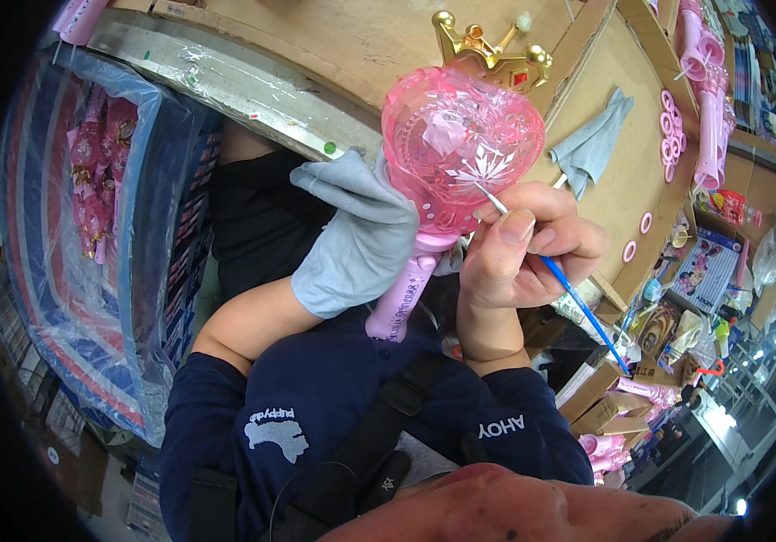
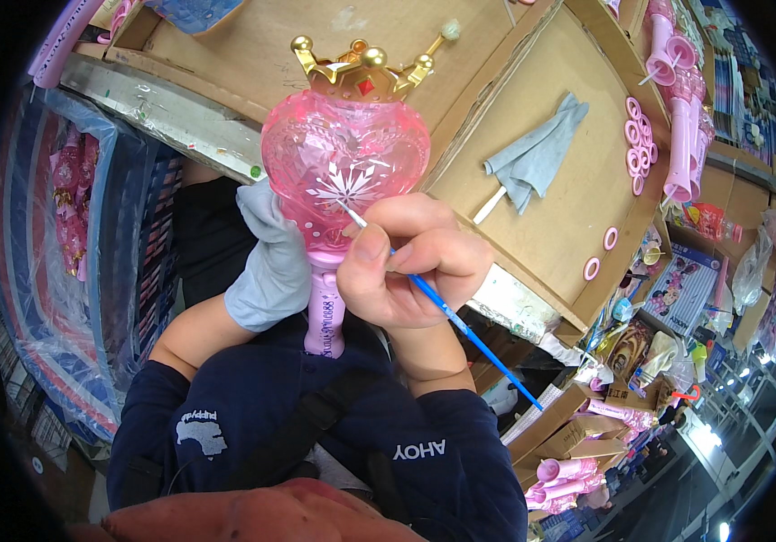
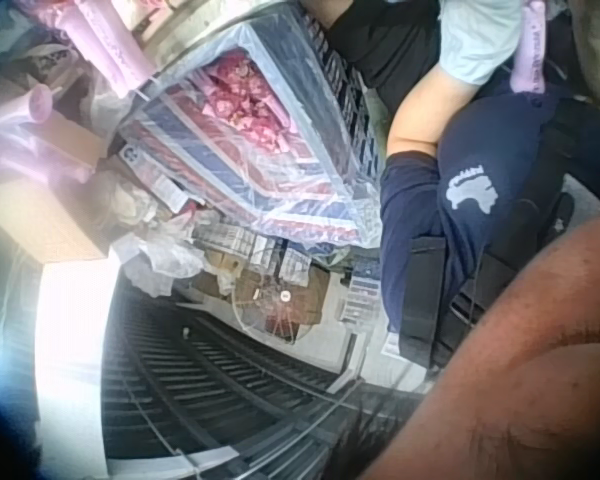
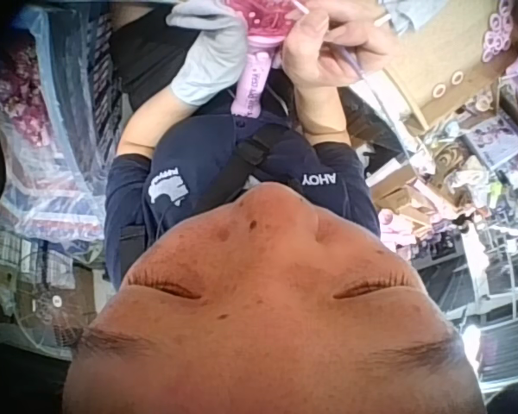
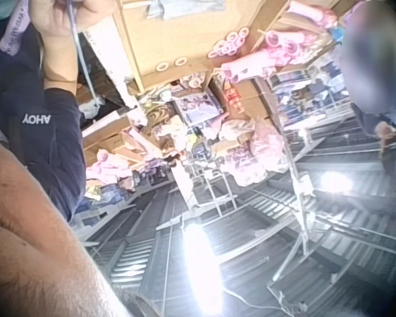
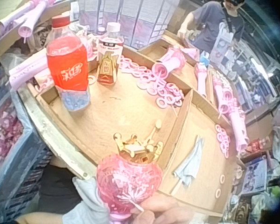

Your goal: The person assembles a pink plastic wand by attaching a crown to the top, wipes the wand with a cloth, and uses a small brush to apply white paint to the wand's head. The person handles multiple wands and places finished units into a bin.

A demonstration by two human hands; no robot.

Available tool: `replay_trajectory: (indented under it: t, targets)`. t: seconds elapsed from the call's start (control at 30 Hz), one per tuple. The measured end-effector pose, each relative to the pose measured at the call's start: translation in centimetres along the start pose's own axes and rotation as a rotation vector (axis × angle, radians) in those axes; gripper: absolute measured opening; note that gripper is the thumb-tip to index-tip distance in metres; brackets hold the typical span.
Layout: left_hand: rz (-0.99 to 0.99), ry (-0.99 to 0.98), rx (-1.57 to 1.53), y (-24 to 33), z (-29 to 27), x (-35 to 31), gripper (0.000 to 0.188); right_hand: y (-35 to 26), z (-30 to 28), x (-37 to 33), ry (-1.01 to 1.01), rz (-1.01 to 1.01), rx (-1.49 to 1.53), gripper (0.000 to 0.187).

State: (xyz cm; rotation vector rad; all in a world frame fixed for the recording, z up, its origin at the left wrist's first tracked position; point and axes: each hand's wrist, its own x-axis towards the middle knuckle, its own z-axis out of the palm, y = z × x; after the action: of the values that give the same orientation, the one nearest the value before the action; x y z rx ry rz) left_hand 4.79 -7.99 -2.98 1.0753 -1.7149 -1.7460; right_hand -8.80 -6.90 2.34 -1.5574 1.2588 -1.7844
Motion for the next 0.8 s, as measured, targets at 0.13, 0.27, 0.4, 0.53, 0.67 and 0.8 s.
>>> replay_trajectory:
  t: [0.13,0.27,0.4,0.53,0.67,0.8]
  targets:
    - [-0.066,0.066,0.011,-0.5,0.1,0.2,0.049,0.2,0.3,-0.1,0.068,-0.019,0.048,0.028]
    - [0.006,0.073,-0.076,-0.6,0.1,-0.2,0.051,0.3,0.4,-0.1,0.109,-0.018,0.076,0.029]
    - [-0.032,0.104,-0.063,-0.7,0.2,-0.2,0.051,0.2,0.4,0.0,0.089,-0.028,0.022,0.028]
    - [0.038,0.145,-0.053,-1.0,0.4,0.2,0.051,0.5,0.9,-0.1,0.180,-0.061,0.051,0.021]
    - [0.088,0.140,-0.033,-1.1,0.5,0.2,0.043,1.3,0.0,0.0,0.397,-0.052,0.414,0.020]
    - [0.122,0.110,-0.010,-0.8,0.3,0.1,0.036,2.6,-4.1,0.7,0.604,-0.075,0.097,0.017]
